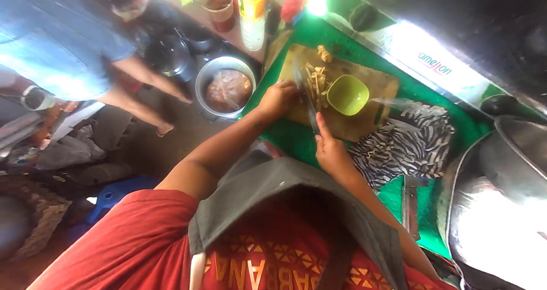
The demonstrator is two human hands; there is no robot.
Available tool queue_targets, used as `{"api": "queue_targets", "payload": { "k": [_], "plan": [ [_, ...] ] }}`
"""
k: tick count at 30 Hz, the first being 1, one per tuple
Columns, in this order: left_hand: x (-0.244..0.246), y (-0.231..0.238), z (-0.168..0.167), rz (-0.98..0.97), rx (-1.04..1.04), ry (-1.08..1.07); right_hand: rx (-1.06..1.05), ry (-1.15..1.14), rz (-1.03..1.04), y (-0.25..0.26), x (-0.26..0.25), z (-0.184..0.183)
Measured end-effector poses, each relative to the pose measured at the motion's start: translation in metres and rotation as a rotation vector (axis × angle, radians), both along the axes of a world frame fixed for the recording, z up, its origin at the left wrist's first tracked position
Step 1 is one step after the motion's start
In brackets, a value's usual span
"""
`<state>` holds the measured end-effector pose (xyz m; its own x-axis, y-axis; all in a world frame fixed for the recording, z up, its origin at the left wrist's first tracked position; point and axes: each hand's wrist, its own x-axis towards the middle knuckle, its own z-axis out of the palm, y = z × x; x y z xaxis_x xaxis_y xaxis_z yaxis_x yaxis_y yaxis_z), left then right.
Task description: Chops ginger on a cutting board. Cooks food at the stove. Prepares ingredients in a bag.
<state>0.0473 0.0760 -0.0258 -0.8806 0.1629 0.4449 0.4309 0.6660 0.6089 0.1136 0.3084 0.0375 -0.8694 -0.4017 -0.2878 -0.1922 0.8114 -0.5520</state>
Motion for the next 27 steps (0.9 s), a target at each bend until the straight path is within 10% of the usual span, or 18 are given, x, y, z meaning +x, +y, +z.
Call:
{"api": "queue_targets", "payload": {
  "k": [9,27],
  "plan": [
    [-0.002,0.0,0.001,-0.009,0.0,0.004,-0.03,-0.216,-0.03,-0.031,-0.031,-0.012],
    [-0.021,0.016,0.015,-0.052,-0.124,-0.137,0.102,0.042,-0.057,0.024,-0.019,0.011]
  ]
}}
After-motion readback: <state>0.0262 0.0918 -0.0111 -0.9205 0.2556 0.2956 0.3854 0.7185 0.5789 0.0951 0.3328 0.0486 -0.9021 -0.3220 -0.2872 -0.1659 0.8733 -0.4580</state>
